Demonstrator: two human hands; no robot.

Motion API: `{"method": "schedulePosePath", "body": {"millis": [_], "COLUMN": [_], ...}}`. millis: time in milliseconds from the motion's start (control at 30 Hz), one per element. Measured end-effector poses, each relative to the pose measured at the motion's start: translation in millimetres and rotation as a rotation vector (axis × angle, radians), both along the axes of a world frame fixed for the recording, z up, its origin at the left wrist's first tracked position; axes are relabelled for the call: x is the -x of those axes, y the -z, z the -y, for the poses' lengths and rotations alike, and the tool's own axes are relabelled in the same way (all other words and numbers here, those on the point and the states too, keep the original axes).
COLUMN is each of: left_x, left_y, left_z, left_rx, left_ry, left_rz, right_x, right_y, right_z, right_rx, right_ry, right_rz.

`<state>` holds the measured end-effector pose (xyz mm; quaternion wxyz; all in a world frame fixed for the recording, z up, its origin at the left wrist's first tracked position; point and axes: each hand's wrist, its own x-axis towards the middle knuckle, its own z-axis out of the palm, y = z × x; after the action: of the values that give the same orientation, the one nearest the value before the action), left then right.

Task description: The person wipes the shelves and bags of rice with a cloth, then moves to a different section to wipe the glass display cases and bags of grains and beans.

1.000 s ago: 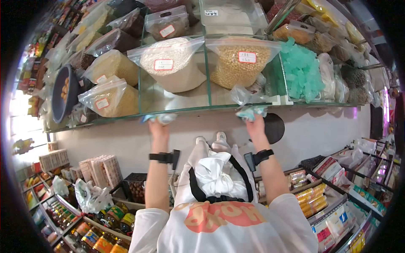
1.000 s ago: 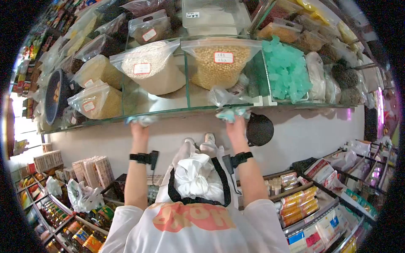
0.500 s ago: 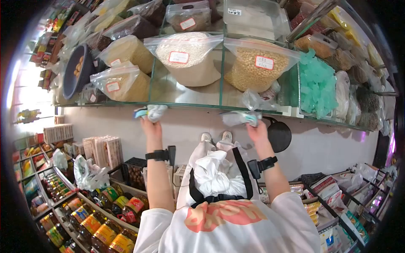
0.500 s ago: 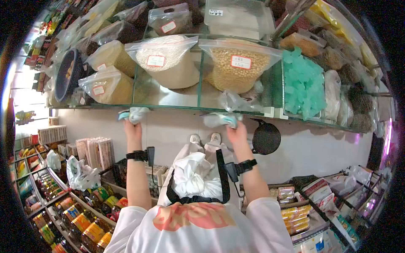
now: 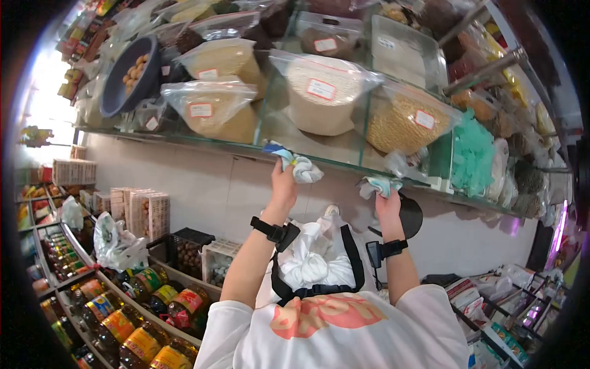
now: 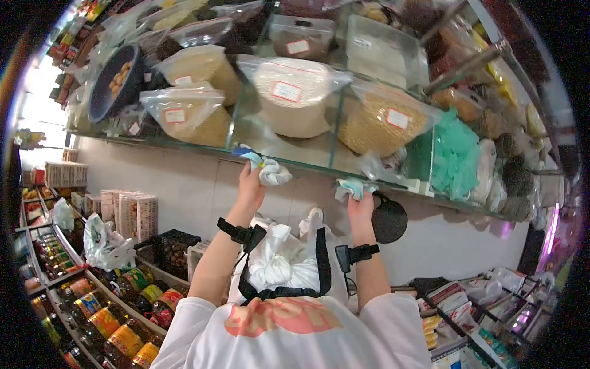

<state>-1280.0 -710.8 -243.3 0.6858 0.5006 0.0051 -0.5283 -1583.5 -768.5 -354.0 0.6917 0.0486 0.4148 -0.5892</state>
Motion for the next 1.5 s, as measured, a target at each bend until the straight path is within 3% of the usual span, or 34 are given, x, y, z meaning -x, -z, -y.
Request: {"method": "schedulePosePath", "body": {"millis": [133,300,400,467,500,533,600,633,667,733,767,833,867,933,967,1000,1067,1100,1167,1200,1267,1333,1400,1467,1500], "left_x": [-78.0,-195.5,-266.4,-299.7,-311.5,-320.6,-314.7,-305.2,-289.5,-251.9,-239.6,-239.7,-250.7,-294.5,-318.0,-342.2,-381.5,-389.7,-390.6,-385.0,-379.9,-393.5,-420.0,-468.5,-494.6], "left_y": [4.0,17.3,17.4,20.7,21.1,21.6,27.4,31.2,20.9,67.9,65.7,46.1,39.8,45.4,49.7,25.4,15.7,21.9,42.2,13.9,31.5,51.0,50.8,22.5,34.1], "left_z": [-11.2,-37.1,-57.7,-67.3,-70.0,-72.7,-71.4,-66.5,-63.5,-44.0,-41.1,-39.5,-39.2,-48.5,-54.7,-64.5,-75.5,-74.8,-71.4,-73.2,-63.2,-61.0,-64.0,-78.9,-79.0], "left_rx": [0.199,0.178,0.203,0.224,0.229,0.234,0.209,0.155,0.231,0.162,0.122,0.136,0.117,0.213,0.302,0.294,0.322,0.317,0.208,0.019,0.113,0.07,0.016,0.047,0.086], "left_ry": [-0.095,-0.263,-0.431,-0.554,-0.614,-0.675,-0.59,-0.538,-0.44,-0.309,-0.172,-0.239,-0.271,-0.289,-0.287,-0.418,-0.582,-0.594,-0.441,-0.397,-0.334,-0.335,-0.329,-0.469,-0.543], "left_rz": [-0.237,-0.204,-0.116,-0.092,-0.058,-0.024,-0.043,-0.04,-0.036,0.102,0.085,-0.094,-0.163,-0.278,-0.397,-0.331,-0.208,-0.203,0.201,0.285,-0.007,0.004,0.004,-0.203,-0.177], "right_x": [-94.8,-216.3,-239.0,-218.1,-248.6,-252.3,-254.2,-296.9,-326.9,-370.2,-383.2,-410.9,-419.6,-433.5,-419.4,-421.7,-434.3,-446.2,-486.3,-506.2,-545.1,-593.7,-613.9,-630.9,-646.2], "right_y": [-44.5,-80.6,-68.8,-29.9,-88.3,-72.8,-39.7,-78.2,-88.2,-96.3,-86.1,-63.0,-65.3,-85.7,-52.8,-58.9,-81.6,-84.1,-91.3,-90.8,-84.3,-115.5,-73.2,-49.1,-48.0], "right_z": [-7.1,-12.3,-15.2,-13.9,-28.7,-27.7,-24.2,-29.8,-33.8,-39.1,-38.7,-33.0,-28.7,-29.3,-14.1,-14.7,-20.9,-25.2,-36.9,-40.1,-42.8,-48.7,-39.9,-39.5,-44.7], "right_rx": [-0.135,-0.246,-0.131,0.117,0.155,0.161,0.162,-0.14,-0.132,-0.026,-0.023,0.297,0.308,0.374,0.373,0.378,0.447,0.455,0.462,0.467,0.464,0.496,0.404,0.287,-0.194], "right_ry": [-0.052,-0.313,-0.544,-0.642,-0.735,-0.747,-0.584,-0.291,-0.303,-0.702,-0.723,-0.951,-0.972,-1.192,-1.197,-1.216,-1.473,-1.466,-1.509,-1.533,-1.541,-1.581,-1.642,-1.682,-1.186], "right_rz": [-0.075,-0.126,-0.31,-0.309,-0.649,-0.658,-0.536,-0.279,-0.288,-0.441,-0.452,-0.553,-0.55,-0.99,-0.96,-0.96,-1.557,-1.547,-1.459,-1.373,-1.257,-1.117,-0.968,-0.759,-0.023]}}
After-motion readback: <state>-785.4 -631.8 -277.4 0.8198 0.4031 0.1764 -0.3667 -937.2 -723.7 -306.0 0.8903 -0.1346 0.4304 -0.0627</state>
